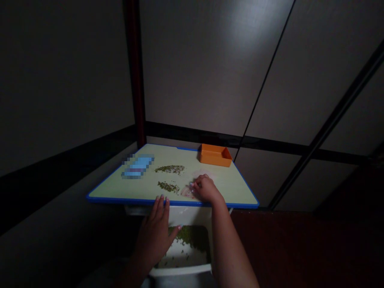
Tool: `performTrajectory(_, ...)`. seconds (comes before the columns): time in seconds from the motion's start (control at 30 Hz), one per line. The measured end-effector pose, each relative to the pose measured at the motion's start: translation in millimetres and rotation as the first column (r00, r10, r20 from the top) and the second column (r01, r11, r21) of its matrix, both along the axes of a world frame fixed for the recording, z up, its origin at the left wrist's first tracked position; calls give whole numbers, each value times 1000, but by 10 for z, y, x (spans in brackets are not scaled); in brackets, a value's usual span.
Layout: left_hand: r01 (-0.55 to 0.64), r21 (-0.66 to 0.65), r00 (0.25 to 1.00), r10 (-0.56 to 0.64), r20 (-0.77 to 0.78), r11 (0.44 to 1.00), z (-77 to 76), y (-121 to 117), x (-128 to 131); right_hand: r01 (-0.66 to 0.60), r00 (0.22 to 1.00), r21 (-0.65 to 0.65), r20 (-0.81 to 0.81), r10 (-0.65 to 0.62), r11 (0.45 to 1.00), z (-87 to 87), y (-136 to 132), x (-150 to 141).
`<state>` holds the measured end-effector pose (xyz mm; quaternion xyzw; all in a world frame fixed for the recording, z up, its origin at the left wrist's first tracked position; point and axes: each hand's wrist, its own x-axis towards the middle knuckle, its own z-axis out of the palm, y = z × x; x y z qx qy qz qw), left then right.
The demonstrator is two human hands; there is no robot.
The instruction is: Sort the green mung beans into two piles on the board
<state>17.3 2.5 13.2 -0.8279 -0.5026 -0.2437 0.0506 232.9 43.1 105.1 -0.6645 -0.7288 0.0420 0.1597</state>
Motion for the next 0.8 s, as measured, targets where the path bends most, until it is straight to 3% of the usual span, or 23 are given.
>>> performTrajectory(0.5, -13, -55, 1000, 12, -17, 998, 65, -25, 17, 165, 984, -16, 67, -164, 986, 9, 34, -23)
performTrajectory(0.8, -32, -126, 997, 24, -68, 992, 198, -86, 26, 133, 989, 82, 59, -138, 988, -16, 39, -148)
